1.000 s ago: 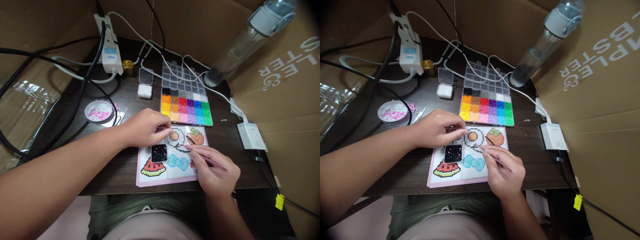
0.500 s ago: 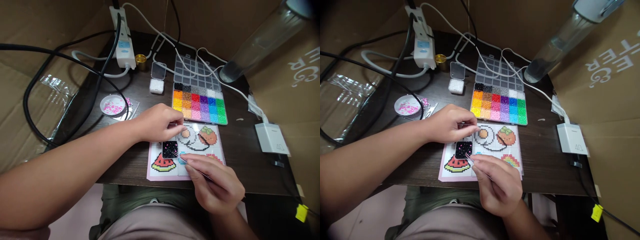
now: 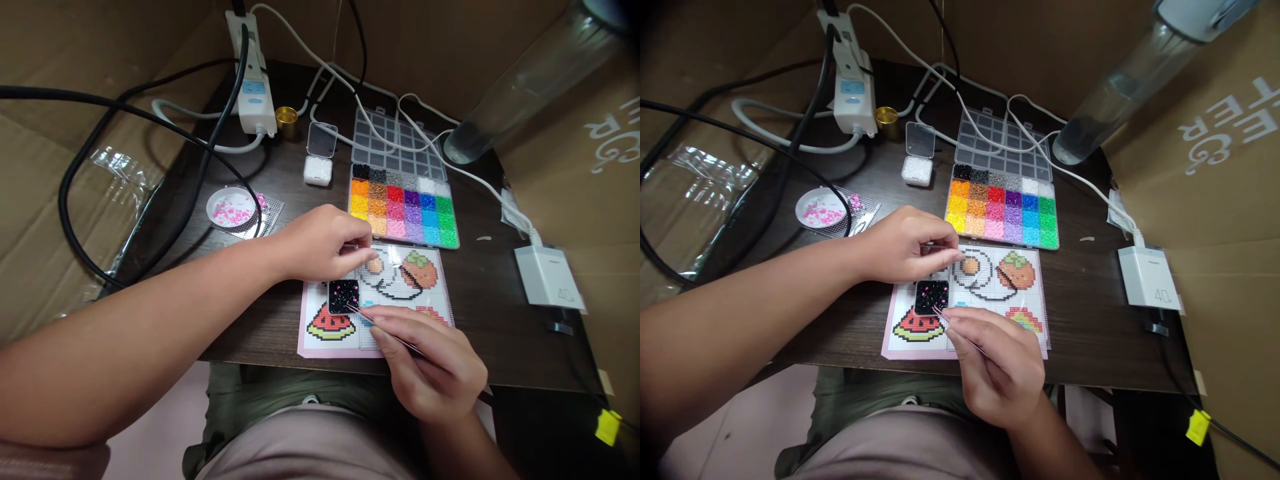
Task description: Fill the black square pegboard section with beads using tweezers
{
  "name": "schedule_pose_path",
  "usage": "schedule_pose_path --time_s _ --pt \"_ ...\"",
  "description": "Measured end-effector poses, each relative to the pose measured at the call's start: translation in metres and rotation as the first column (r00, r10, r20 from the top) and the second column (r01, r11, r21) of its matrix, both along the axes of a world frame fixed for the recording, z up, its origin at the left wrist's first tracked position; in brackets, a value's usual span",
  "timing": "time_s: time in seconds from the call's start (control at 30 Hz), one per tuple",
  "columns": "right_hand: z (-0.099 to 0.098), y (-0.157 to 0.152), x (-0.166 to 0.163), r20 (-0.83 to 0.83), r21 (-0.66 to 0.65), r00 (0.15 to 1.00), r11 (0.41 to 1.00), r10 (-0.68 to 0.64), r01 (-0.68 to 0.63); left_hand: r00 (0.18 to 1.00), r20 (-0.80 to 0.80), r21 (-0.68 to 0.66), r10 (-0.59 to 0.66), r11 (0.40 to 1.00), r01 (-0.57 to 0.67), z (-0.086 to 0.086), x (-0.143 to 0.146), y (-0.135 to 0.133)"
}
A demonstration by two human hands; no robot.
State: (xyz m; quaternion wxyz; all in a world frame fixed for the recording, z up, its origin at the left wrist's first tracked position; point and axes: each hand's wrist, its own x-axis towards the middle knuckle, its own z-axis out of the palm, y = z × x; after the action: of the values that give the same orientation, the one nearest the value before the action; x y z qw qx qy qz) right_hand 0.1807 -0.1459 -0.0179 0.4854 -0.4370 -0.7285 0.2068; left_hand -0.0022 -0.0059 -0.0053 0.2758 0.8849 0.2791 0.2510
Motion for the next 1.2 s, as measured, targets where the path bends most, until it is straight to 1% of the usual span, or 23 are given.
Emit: schedule_pose_path --time_s 0.23,0.4,0.63,0.77,0.87,0.97,1.07,1.13,1.2 --pt "-0.001 0.001 0.001 -0.004 0.01 1.0 1.0 0.019 -0.019 1.0 0.014 0.016 0.003 1.0 -0.003 -0.002 0.0 0.0" --pt "-0.001 0.001 0.001 0.007 -0.008 0.999 0.999 0.04 -0.04 1.0 0.012 0.016 0.006 1.0 -0.006 -0.002 0.0 0.0" --pt "-0.002 0.0 0.001 -0.014 0.009 1.0 1.0 -0.005 0.005 1.0 0.008 0.011 0.003 1.0 -0.004 -0.001 0.0 0.0" --pt "-0.001 -0.002 0.002 -0.065 -0.005 0.997 0.999 -0.032 0.032 1.0 -0.005 0.003 0.007 1.0 -0.007 -0.001 0.0 0.0" --pt "0.004 -0.003 0.007 -0.109 -0.053 0.99 0.995 -0.094 0.088 1.0 -0.011 0.012 0.006 1.0 -0.006 0.0 -0.001 0.001" --pt "0.009 0.002 0.017 -0.125 -0.098 0.965 0.971 -0.23 0.218 1.0 -0.017 0.03 0.002 1.0 -0.001 0.001 -0.001 0.002" --pt "0.009 0.011 0.026 -0.132 -0.122 0.921 0.928 -0.366 0.351 1.0 -0.019 0.045 0.0 0.999 0.001 0.002 -0.001 0.002" --pt "0.005 0.016 0.029 -0.129 -0.144 0.905 0.91 -0.406 0.388 1.0 -0.021 0.048 -0.002 0.999 0.003 0.002 -0.001 0.002" --pt "0.001 0.019 0.03 -0.106 -0.144 0.909 0.911 -0.402 0.386 1.0 -0.026 0.048 -0.004 0.999 0.005 0.002 -0.001 0.003"
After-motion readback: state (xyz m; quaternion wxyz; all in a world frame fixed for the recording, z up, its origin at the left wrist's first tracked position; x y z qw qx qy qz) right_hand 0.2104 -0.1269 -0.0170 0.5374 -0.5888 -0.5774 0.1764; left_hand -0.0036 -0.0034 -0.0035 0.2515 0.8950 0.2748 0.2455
